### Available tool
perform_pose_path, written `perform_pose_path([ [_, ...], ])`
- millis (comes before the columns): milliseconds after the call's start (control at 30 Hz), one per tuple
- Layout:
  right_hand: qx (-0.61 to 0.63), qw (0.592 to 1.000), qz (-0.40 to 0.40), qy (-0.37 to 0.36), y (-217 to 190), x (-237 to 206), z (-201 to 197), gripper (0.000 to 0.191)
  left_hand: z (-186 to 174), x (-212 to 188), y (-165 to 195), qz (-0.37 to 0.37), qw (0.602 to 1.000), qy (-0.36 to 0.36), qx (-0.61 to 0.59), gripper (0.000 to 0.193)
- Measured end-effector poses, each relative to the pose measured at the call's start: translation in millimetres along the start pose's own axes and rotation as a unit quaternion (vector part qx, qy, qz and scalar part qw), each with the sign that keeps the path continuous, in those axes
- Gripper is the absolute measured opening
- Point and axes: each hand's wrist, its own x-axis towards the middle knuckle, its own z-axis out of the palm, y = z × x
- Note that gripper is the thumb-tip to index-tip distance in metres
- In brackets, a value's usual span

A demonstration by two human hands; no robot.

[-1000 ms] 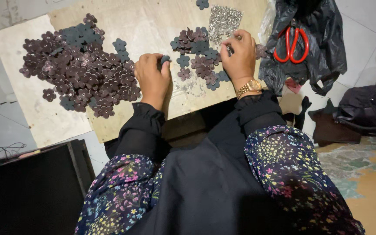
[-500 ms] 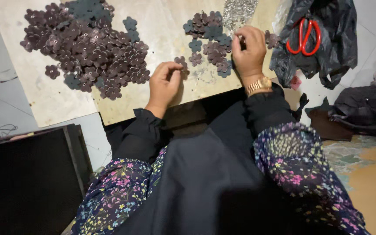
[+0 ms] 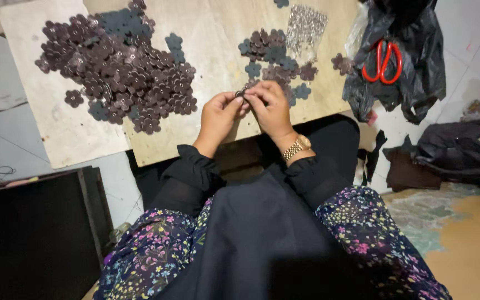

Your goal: The person sits on the floor and repeatedly picks up small dark flower-shaped pieces and tiny metal fasteners from a wooden board. They attach the fasteners to the pieces by hand and place the finished units back on the board.

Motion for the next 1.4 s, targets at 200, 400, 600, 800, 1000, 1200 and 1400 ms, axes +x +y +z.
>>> perform_pose_path([
  [200, 0.022, 0.999, -0.028, -0.003, 7.5, -5.9, 3.7, 0.01, -10.7, 8.3, -0.6, -0.053, 0.998, -0.029, -0.02, 0.019],
  [400, 0.022, 0.999, -0.02, -0.02, 1.0, -7.5, 2.5, 0.012, -15.3, 12.7, -7.5, -0.065, 0.998, -0.007, 0.001, 0.019],
  [600, 0.049, 0.999, -0.012, -0.011, -1.8, -6.6, -0.8, 0.011, -15.5, 9.4, -0.2, -0.073, 0.997, -0.027, 0.017, 0.02],
  [800, 0.051, 0.998, 0.03, -0.009, 1.3, -4.6, -4.1, 0.008, -7.2, 4.0, 10.8, -0.066, 0.996, -0.027, 0.044, 0.017],
  [1000, 0.077, 0.996, 0.033, -0.004, 3.0, -5.4, -4.3, 0.012, -4.9, 1.2, 11.6, -0.052, 0.998, -0.024, 0.037, 0.015],
  [1200, 0.042, 0.999, 0.011, -0.005, 2.8, -8.0, -4.5, 0.008, -4.9, -0.1, 12.8, -0.06, 0.996, -0.024, 0.053, 0.015],
  [1400, 0.034, 0.999, -0.008, -0.015, 3.1, -5.3, -7.6, 0.009, -3.0, -3.2, 14.0, -0.031, 0.997, -0.024, 0.063, 0.016],
])
